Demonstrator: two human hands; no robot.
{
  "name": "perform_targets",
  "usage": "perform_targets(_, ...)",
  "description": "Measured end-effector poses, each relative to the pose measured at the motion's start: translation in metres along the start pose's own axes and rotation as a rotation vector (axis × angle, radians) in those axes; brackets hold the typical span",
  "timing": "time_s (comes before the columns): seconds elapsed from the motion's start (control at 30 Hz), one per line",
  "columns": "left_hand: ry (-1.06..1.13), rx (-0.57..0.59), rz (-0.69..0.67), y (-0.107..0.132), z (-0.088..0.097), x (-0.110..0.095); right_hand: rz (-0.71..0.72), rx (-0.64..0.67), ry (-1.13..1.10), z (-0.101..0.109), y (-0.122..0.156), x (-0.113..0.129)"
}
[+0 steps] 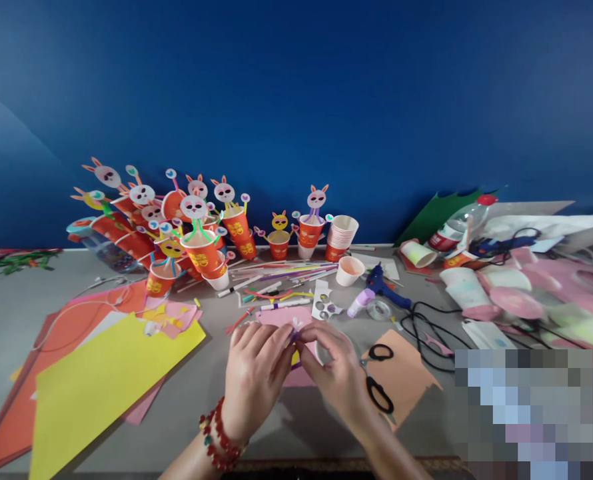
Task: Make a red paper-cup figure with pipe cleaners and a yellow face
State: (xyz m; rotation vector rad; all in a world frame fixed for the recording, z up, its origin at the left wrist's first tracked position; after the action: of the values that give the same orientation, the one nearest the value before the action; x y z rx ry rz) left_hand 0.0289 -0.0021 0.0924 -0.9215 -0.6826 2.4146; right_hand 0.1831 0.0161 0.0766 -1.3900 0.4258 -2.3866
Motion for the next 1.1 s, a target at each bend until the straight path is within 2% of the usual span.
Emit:
perform_targets(0.7, -0.049, 0.011, -0.001, -0.0025, 0.0006, -0.0044, 0.003, -0.038, -0.023, 0.0012, -0.0009, 0.0017)
perform_targets(1.1, 0.005, -0.002, 0.022, -0.0024, -0.0007, -0.0023, 0.021, -0.048, -0.019, 0.0011, 0.0006, 0.0014)
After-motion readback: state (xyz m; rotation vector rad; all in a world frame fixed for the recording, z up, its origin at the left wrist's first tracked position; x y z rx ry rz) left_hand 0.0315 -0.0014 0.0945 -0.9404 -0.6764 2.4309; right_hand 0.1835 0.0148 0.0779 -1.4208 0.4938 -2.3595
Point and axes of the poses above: each hand's wrist, its own y-axis away from the middle knuckle, its own z-axis out of the back of the hand, x = y × z, the point moved 3 cm from there along -y, towards the middle knuckle, and after that the axes turned 8 degrees about y, right-handed, at the moved point
